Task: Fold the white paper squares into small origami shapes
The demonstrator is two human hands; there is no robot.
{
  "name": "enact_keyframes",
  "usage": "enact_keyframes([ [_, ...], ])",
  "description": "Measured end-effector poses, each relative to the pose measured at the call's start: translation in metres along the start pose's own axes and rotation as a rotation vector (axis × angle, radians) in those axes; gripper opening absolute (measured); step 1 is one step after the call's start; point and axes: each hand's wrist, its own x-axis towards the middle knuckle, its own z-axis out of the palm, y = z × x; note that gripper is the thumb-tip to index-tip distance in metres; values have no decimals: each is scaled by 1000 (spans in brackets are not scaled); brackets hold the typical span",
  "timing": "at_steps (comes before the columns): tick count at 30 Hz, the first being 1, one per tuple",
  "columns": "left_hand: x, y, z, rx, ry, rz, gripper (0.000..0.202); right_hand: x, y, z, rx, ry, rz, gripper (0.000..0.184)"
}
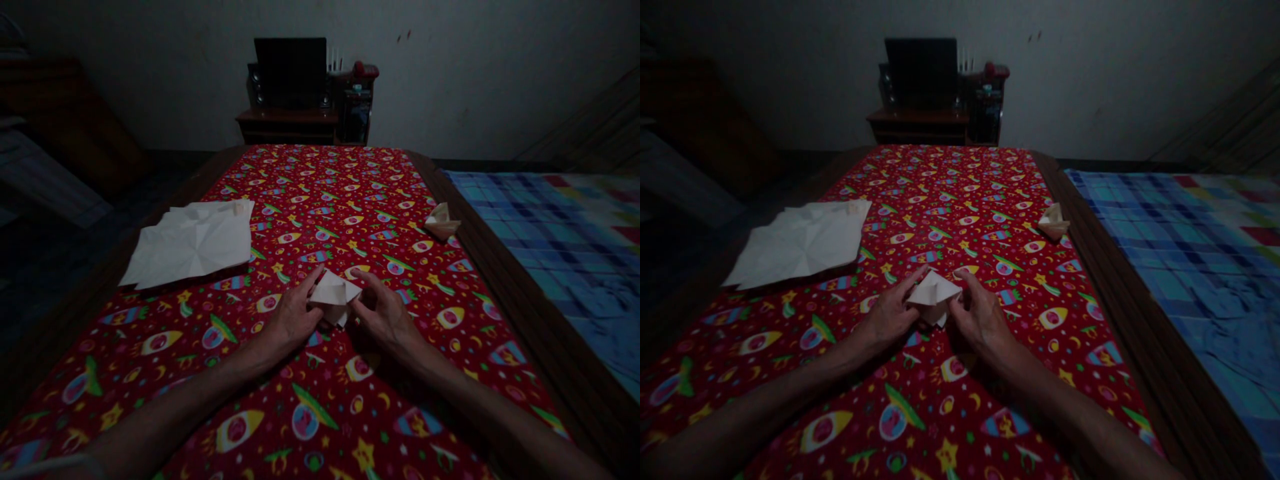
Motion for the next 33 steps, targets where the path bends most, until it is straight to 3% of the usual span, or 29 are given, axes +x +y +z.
enact_keyframes([
  [4,3,5,-10,286,119,201,77,0,-1,-5,-60,-108,-77,38],
  [6,5,10,-15,360,154,232,77,-1,-6,-9,-198,-158,-136,36],
  [10,3,21,-16,436,192,297,81,-6,-13,-10,-592,-136,-276,36],
  [12,-1,25,-11,447,219,319,82,-9,-13,-8,-661,-139,-321,31],
  [17,-11,18,8,448,210,360,78,-15,-7,-3,-506,-93,-334,24],
  [20,-8,8,7,443,188,377,74,-13,-5,-7,-379,-128,-315,27],
  [24,-5,1,-6,552,184,431,73,-11,-4,-28,-206,-322,-162,52],
  [27,-8,3,-10,673,101,501,73,-14,-5,-42,-91,-446,-76,75],
  [30,-12,7,-5,626,-9,530,79,-16,-5,-40,-209,-323,-185,79],
  [33,-14,9,1,505,20,494,81,-16,-2,-25,-294,-147,-334,58],
])
